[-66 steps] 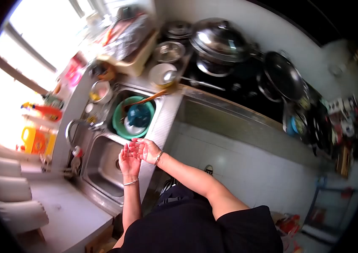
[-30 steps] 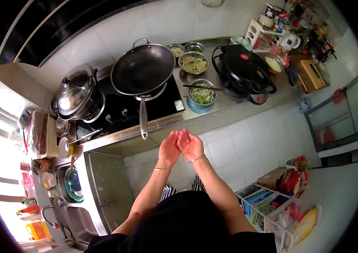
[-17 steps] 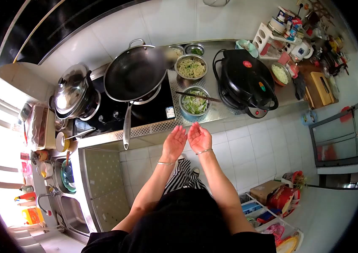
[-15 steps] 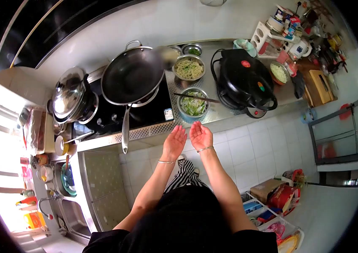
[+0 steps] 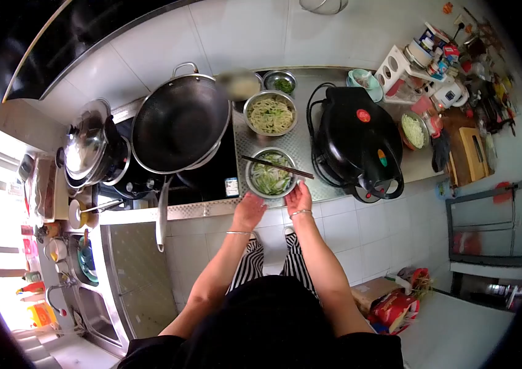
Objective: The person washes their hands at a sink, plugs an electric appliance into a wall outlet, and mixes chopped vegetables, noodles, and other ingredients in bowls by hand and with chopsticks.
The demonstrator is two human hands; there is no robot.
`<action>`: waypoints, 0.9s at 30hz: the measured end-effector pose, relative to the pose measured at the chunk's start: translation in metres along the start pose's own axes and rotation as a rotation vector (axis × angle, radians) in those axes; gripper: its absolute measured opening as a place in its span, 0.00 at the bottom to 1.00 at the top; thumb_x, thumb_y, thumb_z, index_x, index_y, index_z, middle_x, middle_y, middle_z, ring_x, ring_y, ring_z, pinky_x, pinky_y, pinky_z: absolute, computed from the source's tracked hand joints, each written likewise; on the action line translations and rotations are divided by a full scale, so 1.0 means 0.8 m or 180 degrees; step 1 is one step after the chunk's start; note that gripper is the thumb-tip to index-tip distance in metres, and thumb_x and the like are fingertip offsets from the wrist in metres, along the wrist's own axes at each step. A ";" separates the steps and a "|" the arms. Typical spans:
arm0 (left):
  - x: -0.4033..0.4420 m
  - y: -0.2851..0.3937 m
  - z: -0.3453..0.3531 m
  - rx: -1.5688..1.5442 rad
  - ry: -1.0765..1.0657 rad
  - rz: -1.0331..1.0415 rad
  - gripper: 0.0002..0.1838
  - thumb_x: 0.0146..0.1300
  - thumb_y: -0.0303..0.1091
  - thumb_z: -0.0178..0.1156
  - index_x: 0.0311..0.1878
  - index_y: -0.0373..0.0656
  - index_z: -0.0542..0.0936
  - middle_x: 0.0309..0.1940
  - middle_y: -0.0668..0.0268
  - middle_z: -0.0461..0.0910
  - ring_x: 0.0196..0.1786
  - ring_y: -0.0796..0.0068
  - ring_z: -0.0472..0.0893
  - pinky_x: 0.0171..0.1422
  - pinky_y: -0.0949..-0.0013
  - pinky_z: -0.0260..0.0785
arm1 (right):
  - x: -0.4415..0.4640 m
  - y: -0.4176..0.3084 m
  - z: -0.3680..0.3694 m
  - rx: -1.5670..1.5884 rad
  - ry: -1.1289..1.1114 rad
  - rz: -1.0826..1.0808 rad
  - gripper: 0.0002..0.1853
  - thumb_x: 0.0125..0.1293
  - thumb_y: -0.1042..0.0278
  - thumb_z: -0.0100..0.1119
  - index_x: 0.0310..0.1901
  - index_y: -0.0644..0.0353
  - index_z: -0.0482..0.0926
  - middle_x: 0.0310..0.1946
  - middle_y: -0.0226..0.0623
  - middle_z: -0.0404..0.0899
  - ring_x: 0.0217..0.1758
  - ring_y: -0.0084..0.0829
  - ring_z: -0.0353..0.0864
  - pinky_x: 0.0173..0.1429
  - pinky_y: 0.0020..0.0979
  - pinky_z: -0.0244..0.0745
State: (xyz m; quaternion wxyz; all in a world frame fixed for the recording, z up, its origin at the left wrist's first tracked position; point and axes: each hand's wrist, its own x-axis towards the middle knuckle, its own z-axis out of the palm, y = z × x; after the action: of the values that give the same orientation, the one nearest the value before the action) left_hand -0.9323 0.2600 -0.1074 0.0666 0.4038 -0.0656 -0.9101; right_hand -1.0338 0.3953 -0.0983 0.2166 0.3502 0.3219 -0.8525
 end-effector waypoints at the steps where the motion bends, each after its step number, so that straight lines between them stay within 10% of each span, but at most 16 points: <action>1: 0.001 -0.002 0.000 -0.0168 -0.0257 -0.0019 0.30 0.59 0.29 0.50 0.65 0.54 0.55 0.64 0.66 0.56 0.64 0.65 0.58 0.67 0.55 0.49 | 0.007 -0.001 -0.002 0.0042 -0.0179 0.0087 0.17 0.52 0.57 0.64 0.40 0.54 0.74 0.41 0.31 0.76 0.47 0.31 0.72 0.56 0.36 0.67; 6: -0.031 -0.023 0.036 -0.0169 0.1013 0.1068 0.20 0.58 0.32 0.54 0.56 0.45 0.68 0.47 0.70 0.70 0.51 0.73 0.69 0.59 0.64 0.59 | 0.002 -0.019 -0.021 -0.0631 -0.0592 0.0485 0.14 0.53 0.66 0.53 0.42 0.55 0.74 0.39 0.29 0.78 0.46 0.30 0.74 0.55 0.36 0.68; 17: -0.047 -0.065 0.049 -0.1027 0.0682 0.1009 0.15 0.62 0.31 0.49 0.52 0.44 0.67 0.47 0.68 0.72 0.47 0.73 0.73 0.52 0.67 0.68 | 0.008 -0.064 -0.053 -0.0545 -0.0539 0.1341 0.07 0.55 0.77 0.48 0.34 0.56 0.75 0.34 0.36 0.80 0.39 0.31 0.80 0.49 0.35 0.75; 27: -0.086 -0.216 0.144 -0.0142 -0.0549 -0.0945 0.10 0.61 0.27 0.45 0.44 0.40 0.73 0.38 0.64 0.77 0.44 0.70 0.75 0.52 0.67 0.68 | 0.021 -0.071 -0.194 0.0302 -0.0623 0.0798 0.06 0.58 0.74 0.49 0.37 0.60 0.74 0.35 0.38 0.79 0.39 0.31 0.79 0.47 0.30 0.77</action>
State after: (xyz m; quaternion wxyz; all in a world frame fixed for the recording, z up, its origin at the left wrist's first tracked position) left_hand -0.9842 0.4491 -0.0104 -0.0654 0.3279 0.0095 -0.9424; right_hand -1.0079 0.5410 -0.1731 0.3348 0.3128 0.2124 -0.8631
